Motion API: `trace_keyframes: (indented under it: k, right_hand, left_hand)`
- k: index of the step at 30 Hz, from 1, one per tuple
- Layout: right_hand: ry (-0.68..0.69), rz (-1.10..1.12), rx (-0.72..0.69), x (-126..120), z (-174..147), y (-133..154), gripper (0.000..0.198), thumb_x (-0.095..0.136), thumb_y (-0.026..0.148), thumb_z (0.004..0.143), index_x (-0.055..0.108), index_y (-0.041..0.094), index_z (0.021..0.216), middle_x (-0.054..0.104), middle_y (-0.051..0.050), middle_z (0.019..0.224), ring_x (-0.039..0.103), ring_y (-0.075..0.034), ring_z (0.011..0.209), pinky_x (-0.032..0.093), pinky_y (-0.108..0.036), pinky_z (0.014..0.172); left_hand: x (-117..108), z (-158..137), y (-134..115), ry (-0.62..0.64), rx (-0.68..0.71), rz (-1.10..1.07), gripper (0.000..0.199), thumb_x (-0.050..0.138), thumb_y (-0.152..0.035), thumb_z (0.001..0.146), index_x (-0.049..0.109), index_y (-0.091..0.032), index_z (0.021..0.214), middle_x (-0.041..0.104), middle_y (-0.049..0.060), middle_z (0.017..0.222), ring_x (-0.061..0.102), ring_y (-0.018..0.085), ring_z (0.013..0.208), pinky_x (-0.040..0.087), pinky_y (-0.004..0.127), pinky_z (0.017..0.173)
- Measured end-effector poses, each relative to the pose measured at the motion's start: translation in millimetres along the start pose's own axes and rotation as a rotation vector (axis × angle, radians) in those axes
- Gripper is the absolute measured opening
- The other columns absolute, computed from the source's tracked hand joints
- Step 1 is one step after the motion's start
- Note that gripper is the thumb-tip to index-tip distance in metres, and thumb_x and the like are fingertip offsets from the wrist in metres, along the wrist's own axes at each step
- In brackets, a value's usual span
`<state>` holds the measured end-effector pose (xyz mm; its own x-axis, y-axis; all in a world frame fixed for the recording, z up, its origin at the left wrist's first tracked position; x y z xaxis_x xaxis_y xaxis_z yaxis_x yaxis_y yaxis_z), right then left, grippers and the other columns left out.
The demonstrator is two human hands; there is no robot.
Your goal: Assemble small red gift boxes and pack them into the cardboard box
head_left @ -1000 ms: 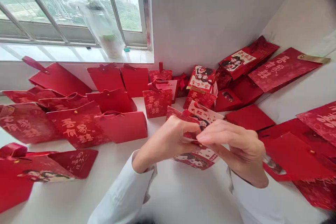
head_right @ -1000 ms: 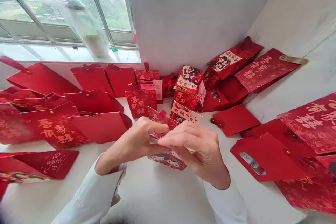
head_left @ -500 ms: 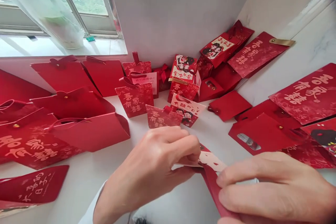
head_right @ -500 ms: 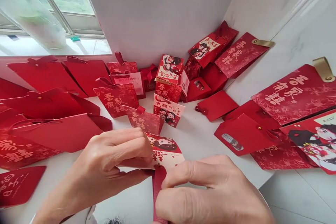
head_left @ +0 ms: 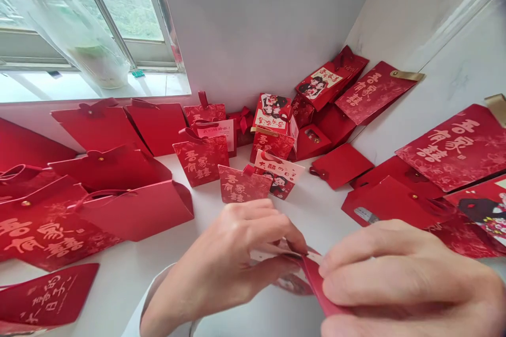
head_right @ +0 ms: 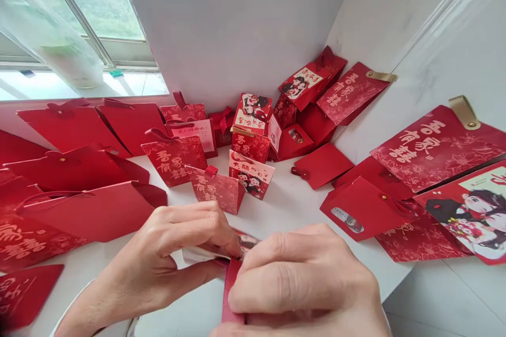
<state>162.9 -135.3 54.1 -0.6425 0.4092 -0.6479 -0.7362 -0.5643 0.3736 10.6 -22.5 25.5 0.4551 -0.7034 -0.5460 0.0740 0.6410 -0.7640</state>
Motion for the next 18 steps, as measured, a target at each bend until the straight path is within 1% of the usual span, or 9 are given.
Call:
trace_keyframes:
  k: [3,5,8,10,12,14,15,18]
  right_hand:
    - [-0.061,0.072,-0.113,1,4,-10,0.016,0.061,0.019,0.084,0.071,0.025,0.073,0.065,0.002,0.063,0.063,-0.01,0.061,0.054,-0.018,0.059]
    - [-0.111,0.126,-0.17,5,5,-16,0.019,0.056,0.021,0.088,0.072,0.021,0.077,0.066,-0.001,0.068,0.063,-0.01,0.062,0.054,-0.019,0.059]
    - [-0.179,0.217,-0.17,11,3,-20,0.024,0.051,0.021,0.091,0.072,0.016,0.082,0.066,-0.003,0.073,0.063,-0.01,0.065,0.053,-0.02,0.059]
    - [-0.189,0.249,-0.16,14,3,-20,0.023,0.05,0.02,0.092,0.072,0.015,0.085,0.065,-0.003,0.075,0.062,-0.009,0.066,0.052,-0.019,0.059]
    - [-0.177,0.254,-0.16,13,4,-18,0.022,0.051,0.019,0.091,0.071,0.015,0.085,0.065,-0.003,0.075,0.061,-0.008,0.066,0.051,-0.019,0.06]
    - [-0.169,0.248,-0.146,12,5,-17,0.022,0.051,0.02,0.092,0.071,0.014,0.084,0.065,-0.003,0.075,0.06,-0.008,0.065,0.05,-0.018,0.059]
    - [-0.155,0.247,-0.143,11,6,-17,0.022,0.051,0.019,0.092,0.071,0.014,0.084,0.065,-0.003,0.075,0.06,-0.008,0.065,0.05,-0.018,0.059]
    - [-0.122,0.269,-0.1,8,6,-18,0.017,0.055,0.015,0.089,0.071,0.015,0.086,0.065,-0.003,0.078,0.06,-0.007,0.064,0.049,-0.016,0.06]
  left_hand:
    - [0,1,2,0.056,-0.08,-0.066,0.009,0.066,-0.011,0.076,0.064,-0.019,0.08,0.067,-0.004,0.073,0.057,0.008,0.068,0.041,0.015,0.063]
    - [1,2,2,0.094,-0.16,-0.131,0.007,0.067,-0.013,0.075,0.064,-0.019,0.078,0.066,-0.005,0.071,0.056,0.008,0.064,0.041,0.015,0.061]
    - [3,2,2,0.115,-0.294,-0.224,0.009,0.071,-0.022,0.072,0.064,-0.018,0.076,0.065,-0.004,0.072,0.057,0.008,0.065,0.042,0.014,0.062]
    - [5,0,2,0.106,-0.385,-0.299,0.014,0.072,-0.026,0.071,0.063,-0.017,0.074,0.063,-0.003,0.071,0.058,0.009,0.066,0.043,0.014,0.06]
    - [8,-1,2,0.096,-0.454,-0.423,0.017,0.071,-0.028,0.072,0.06,-0.016,0.076,0.06,-0.003,0.071,0.059,0.01,0.065,0.044,0.014,0.056]
    - [10,-2,1,0.08,-0.472,-0.516,0.017,0.07,-0.028,0.073,0.058,-0.015,0.075,0.058,-0.003,0.073,0.06,0.01,0.065,0.045,0.014,0.054]
    - [11,-2,1,0.067,-0.464,-0.518,0.018,0.069,-0.027,0.073,0.057,-0.015,0.074,0.057,-0.003,0.072,0.059,0.01,0.065,0.046,0.015,0.054]
    - [12,-2,-1,0.012,-0.407,-0.432,0.018,0.066,-0.025,0.076,0.054,-0.013,0.068,0.053,-0.003,0.065,0.053,0.008,0.06,0.046,0.015,0.053]
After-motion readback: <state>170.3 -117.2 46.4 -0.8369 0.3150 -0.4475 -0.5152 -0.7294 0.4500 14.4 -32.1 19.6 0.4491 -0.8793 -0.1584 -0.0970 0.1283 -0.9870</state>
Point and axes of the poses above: each hand's wrist, its own z-axis towards the middle knuckle, its own x-axis out of the palm, y = z × x, the point moved 1 cm from there along z, towards the middle knuckle
